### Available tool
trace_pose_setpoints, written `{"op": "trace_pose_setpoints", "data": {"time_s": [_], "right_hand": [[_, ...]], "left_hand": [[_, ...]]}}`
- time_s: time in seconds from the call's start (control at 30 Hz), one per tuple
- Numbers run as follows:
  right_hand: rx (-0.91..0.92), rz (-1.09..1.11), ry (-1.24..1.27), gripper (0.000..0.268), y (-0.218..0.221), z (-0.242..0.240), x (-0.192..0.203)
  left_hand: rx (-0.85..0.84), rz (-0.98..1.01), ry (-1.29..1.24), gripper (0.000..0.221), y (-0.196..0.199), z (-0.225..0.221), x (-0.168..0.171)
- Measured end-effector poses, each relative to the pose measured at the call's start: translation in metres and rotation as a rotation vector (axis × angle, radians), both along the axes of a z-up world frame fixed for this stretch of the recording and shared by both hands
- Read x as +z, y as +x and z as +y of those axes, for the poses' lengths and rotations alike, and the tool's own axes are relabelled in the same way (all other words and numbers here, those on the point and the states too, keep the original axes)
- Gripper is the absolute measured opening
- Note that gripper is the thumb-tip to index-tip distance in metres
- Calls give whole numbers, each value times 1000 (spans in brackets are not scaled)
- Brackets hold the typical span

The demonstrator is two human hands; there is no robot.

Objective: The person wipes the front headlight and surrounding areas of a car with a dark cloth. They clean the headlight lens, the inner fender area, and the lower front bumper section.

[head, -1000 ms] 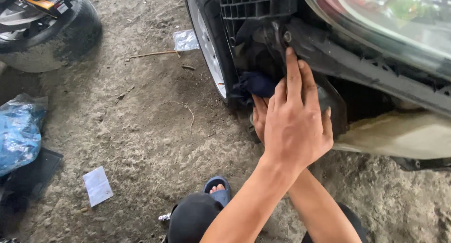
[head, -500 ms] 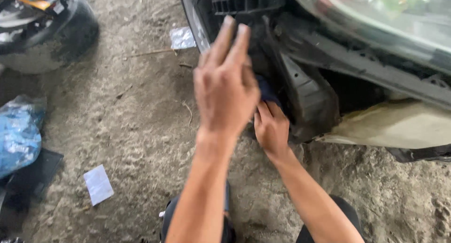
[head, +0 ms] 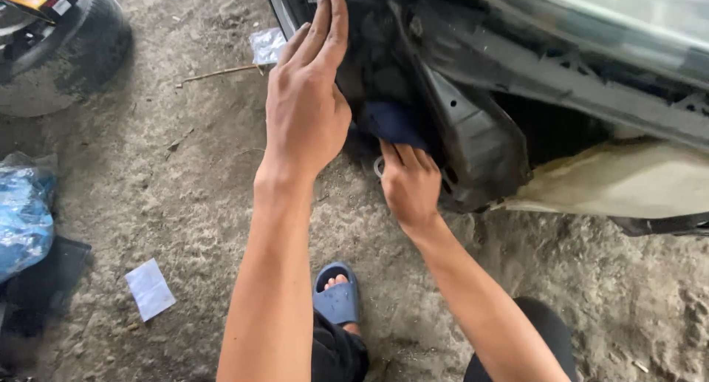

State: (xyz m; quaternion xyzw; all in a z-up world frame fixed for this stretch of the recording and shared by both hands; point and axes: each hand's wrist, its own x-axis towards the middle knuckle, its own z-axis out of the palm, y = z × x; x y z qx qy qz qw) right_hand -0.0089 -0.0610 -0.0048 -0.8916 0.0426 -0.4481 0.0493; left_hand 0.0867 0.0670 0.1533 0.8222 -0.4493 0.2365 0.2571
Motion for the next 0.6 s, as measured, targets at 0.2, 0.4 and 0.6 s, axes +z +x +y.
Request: {"op": "trace_pose_setpoints", "data": {"time_s": [0.2,0.4,0.6], "right_hand": [[263,-160,32,20,25,4,49],[-4,-115,-167,33,43,7,26],[-53,107,-53,40,-10,16,7]], "left_hand": [[-29,72,-78,85,1,-2,0],[-28,99,-94,89,2,-4,0],[-37,62,-89,87,2,-6,-2]]}}
